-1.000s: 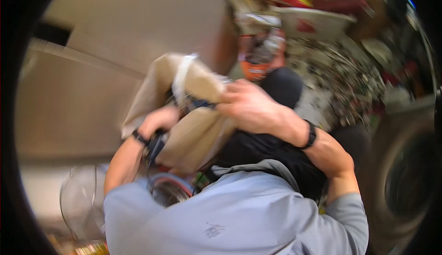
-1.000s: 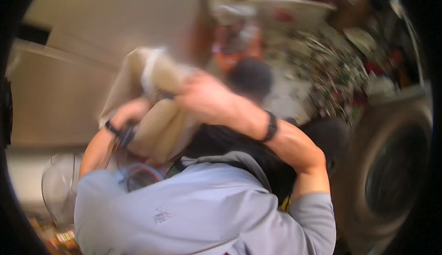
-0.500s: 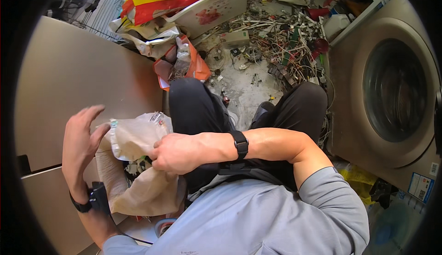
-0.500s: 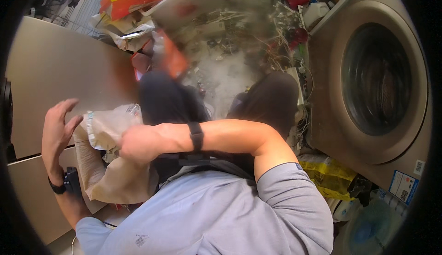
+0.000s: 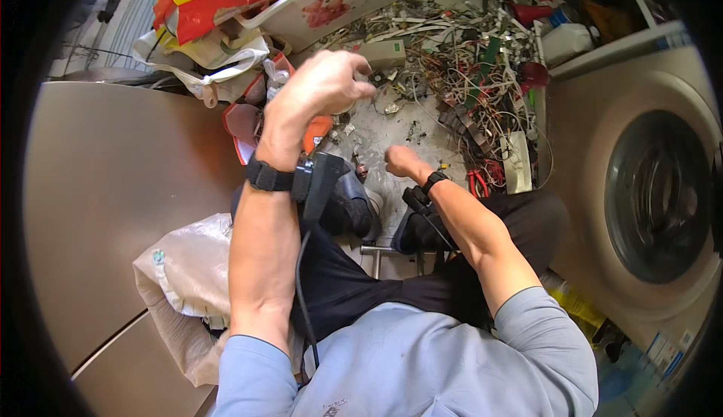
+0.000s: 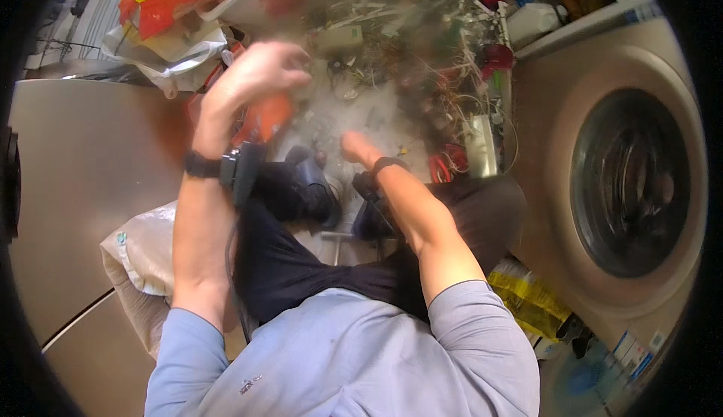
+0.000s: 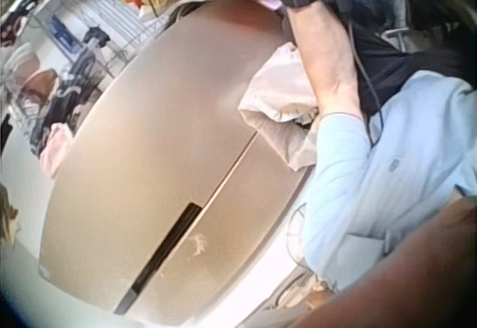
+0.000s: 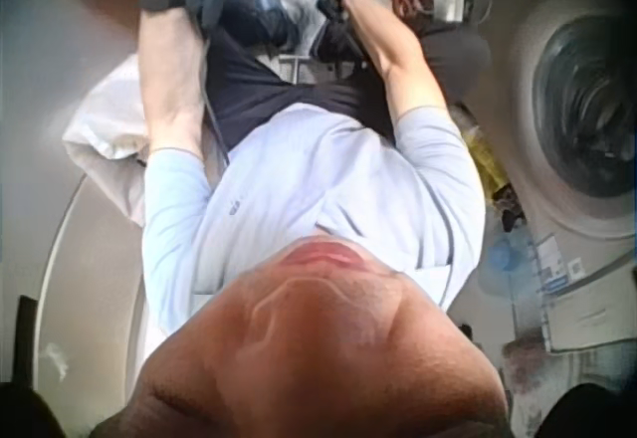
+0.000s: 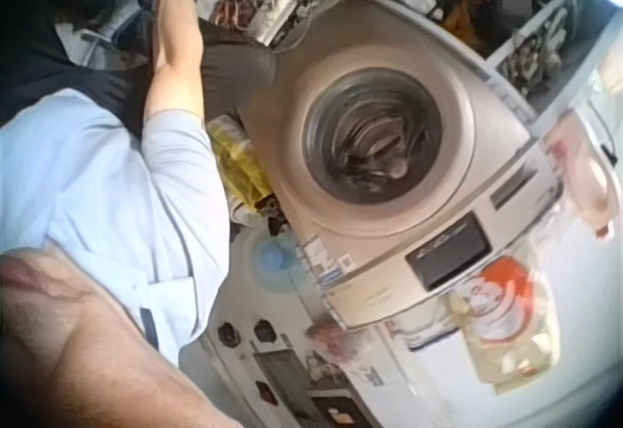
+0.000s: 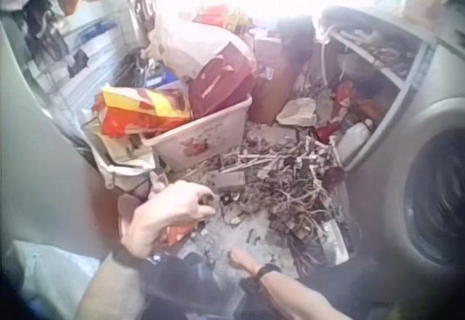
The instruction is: Stripping insulation from wires and manipulating small electronic components in a cluttered workspace.
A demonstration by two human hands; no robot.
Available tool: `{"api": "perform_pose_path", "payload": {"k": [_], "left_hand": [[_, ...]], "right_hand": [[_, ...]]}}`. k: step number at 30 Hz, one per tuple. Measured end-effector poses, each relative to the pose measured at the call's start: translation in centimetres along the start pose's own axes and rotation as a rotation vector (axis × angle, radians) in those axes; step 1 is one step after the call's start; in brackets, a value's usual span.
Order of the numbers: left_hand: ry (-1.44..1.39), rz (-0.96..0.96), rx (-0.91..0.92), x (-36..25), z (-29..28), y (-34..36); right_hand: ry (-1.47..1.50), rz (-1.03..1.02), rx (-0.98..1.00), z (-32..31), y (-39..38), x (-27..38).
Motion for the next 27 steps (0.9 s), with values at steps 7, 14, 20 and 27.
{"api": "perform_pose_path", "payload": {"k": [7,14,20,27], "left_hand": [[-0.099,-0.085,0.000,5.5,0.4,0.1],[-0.061,0.051,-0.093,5.9,0.1,0.3],[-0.047,0.090,-0.103,6.5,-0.3,-0.6],[-0.075,0.031,-0.049,6.4,0.9,-0.8]], "right_hand": [[-0.026,0.175,-0.184,-0.9,9.0,-1.9],[-0.172,0.116,-0.505,-3.5,12.1,-4.6],[0.081,0.089,-0.586,-7.4,10.6,-3.6],[0.831,0.091,-0.130,-18.3,3.0,2.0]]}}
Point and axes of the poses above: each hand's wrist, its own y-axis towards the middle knuckle, its own z-axis out of the palm, x = y × z, the point moved 3 cm from there along y, towards the middle knuckle, and after that the axes turned 6 degrees about -y, right-handed, at the moved point
